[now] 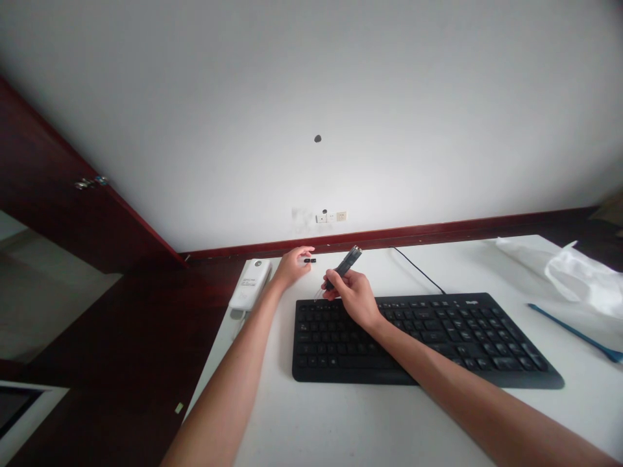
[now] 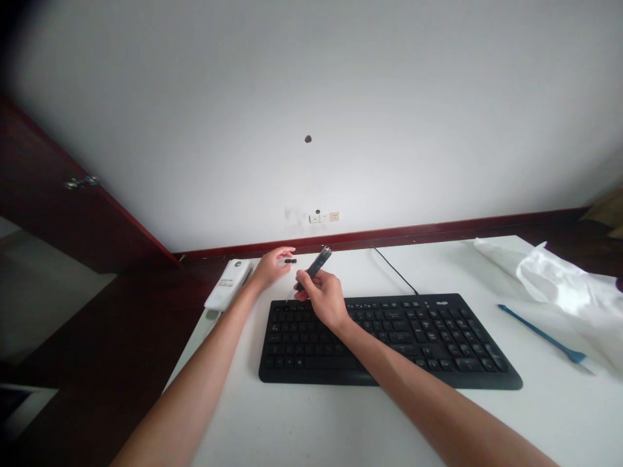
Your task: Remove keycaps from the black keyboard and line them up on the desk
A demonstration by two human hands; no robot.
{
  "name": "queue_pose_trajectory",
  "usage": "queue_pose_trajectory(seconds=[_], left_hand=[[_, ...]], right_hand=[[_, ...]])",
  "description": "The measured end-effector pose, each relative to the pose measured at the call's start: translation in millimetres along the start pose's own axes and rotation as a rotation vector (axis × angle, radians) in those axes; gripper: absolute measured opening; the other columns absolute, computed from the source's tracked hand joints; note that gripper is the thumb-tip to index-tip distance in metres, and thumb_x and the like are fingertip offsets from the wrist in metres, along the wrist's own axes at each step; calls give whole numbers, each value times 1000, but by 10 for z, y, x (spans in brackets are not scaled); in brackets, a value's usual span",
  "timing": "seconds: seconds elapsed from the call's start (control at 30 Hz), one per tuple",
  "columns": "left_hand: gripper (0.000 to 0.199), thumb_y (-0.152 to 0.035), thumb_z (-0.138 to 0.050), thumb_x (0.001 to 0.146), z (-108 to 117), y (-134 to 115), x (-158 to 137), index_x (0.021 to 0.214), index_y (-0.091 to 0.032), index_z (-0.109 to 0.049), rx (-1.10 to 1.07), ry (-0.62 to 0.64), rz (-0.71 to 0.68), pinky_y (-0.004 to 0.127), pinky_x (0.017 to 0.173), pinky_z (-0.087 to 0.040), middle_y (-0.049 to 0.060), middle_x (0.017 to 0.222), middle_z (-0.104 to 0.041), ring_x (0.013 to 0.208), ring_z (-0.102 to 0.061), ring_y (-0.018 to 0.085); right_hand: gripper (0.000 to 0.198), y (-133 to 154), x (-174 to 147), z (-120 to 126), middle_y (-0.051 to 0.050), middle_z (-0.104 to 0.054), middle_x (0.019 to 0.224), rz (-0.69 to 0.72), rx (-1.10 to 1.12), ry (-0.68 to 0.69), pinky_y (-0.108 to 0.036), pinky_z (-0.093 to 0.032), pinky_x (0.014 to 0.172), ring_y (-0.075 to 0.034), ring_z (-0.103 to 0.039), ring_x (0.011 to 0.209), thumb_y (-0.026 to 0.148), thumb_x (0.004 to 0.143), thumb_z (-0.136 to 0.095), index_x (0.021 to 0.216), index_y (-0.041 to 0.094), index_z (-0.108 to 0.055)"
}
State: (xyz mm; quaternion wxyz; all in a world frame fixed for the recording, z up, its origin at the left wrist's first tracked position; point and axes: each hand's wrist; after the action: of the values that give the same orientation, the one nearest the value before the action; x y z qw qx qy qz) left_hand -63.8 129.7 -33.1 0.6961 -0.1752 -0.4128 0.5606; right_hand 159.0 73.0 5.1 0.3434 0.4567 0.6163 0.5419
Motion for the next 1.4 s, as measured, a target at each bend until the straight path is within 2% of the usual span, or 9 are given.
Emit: queue_pose_trajectory(seconds=[0.13,0.43,1.4], left_hand=[[58,-6,-64,74,12,-17,-34,130,-21,-65,55,-44,34,35,105,-52,4,107,-74,104,-69,19],[52,-11,-66,78,41,-85,-36,128,-23,-66,104,-39,66,34,100,-51,1,98,-75,97,-70,19],[50,-10,-64,79,23,-28,-13,127,-23,-69,61,-9,48,34,100,-53,4,105,-78,102,-72,20]], right_hand=[[49,5,5,-5,-8,-74,76,-7,-2,1,-26,-57,58,-17,-70,60,62,86,-69,84,13,-70],[50,-3,9,-7,-8,-74,77,-6,8,9,-27,-57,58,-17,-69,60,64,85,-69,82,14,-69],[49,-7,17,0,-9,-74,77,9,-11,12,-26,-57,57,-17,-70,60,62,86,-69,81,13,-69]])
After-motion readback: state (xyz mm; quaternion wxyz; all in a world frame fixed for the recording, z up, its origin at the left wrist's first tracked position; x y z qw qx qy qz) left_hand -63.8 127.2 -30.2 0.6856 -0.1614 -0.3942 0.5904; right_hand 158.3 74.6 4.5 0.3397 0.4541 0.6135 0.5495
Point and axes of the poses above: each hand's wrist, its own x-axis towards the middle knuckle, its own z-axis out of the back of the hand, y = z × x
